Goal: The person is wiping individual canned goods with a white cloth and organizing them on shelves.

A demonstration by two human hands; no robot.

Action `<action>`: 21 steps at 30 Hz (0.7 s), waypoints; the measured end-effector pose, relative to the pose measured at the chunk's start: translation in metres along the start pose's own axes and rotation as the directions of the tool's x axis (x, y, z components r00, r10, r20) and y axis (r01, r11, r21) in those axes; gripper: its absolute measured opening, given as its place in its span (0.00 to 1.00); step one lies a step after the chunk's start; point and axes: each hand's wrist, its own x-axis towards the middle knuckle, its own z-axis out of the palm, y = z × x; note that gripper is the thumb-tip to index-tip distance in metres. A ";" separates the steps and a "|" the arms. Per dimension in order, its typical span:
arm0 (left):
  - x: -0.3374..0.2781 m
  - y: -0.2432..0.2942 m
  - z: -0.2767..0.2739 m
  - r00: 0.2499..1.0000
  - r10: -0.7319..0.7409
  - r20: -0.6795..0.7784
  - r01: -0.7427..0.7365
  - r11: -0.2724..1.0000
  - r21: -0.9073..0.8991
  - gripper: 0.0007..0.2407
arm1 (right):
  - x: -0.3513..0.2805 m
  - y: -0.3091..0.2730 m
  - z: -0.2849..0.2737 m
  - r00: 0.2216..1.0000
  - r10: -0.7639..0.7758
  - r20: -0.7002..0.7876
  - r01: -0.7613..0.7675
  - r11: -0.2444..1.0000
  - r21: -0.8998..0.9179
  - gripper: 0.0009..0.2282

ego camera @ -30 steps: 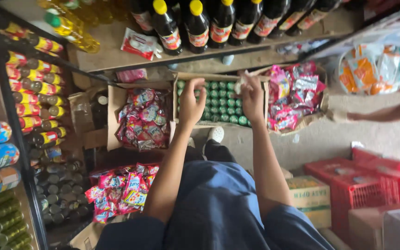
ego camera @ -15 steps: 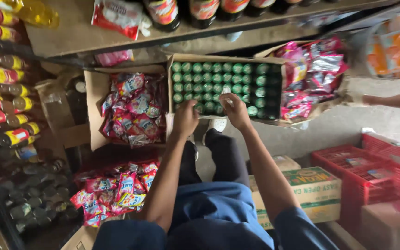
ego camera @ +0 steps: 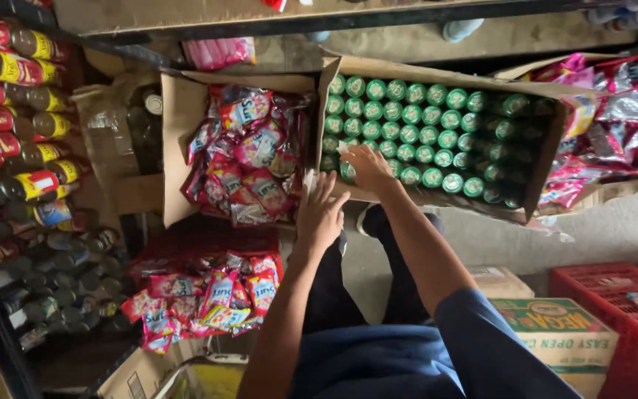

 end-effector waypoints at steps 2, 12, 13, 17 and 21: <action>0.006 -0.005 0.016 0.994 -0.037 0.107 0.036 0.999 0.007 0.16 | 0.021 0.033 0.049 0.987 -0.134 -0.084 0.115 0.973 -0.199 0.36; 0.010 -0.006 0.021 0.996 -0.003 0.087 -0.001 0.999 0.052 0.13 | 0.022 0.025 0.038 0.941 -0.337 -0.028 0.312 0.897 -0.313 0.20; 0.012 -0.003 0.021 1.000 0.009 -0.010 -0.009 1.000 -0.005 0.13 | 0.019 0.028 0.039 0.903 -0.386 -0.186 0.294 0.875 -0.385 0.24; 0.019 0.034 -0.032 0.970 -0.082 -0.229 0.020 0.965 -0.261 0.14 | -0.037 -0.028 -0.108 0.996 -0.094 0.000 0.092 0.978 -0.189 0.32; 0.036 0.084 -0.119 0.914 -0.122 -0.388 -0.010 0.947 -0.320 0.23 | -0.116 -0.079 -0.266 0.996 -0.078 -0.037 0.070 0.982 -0.175 0.34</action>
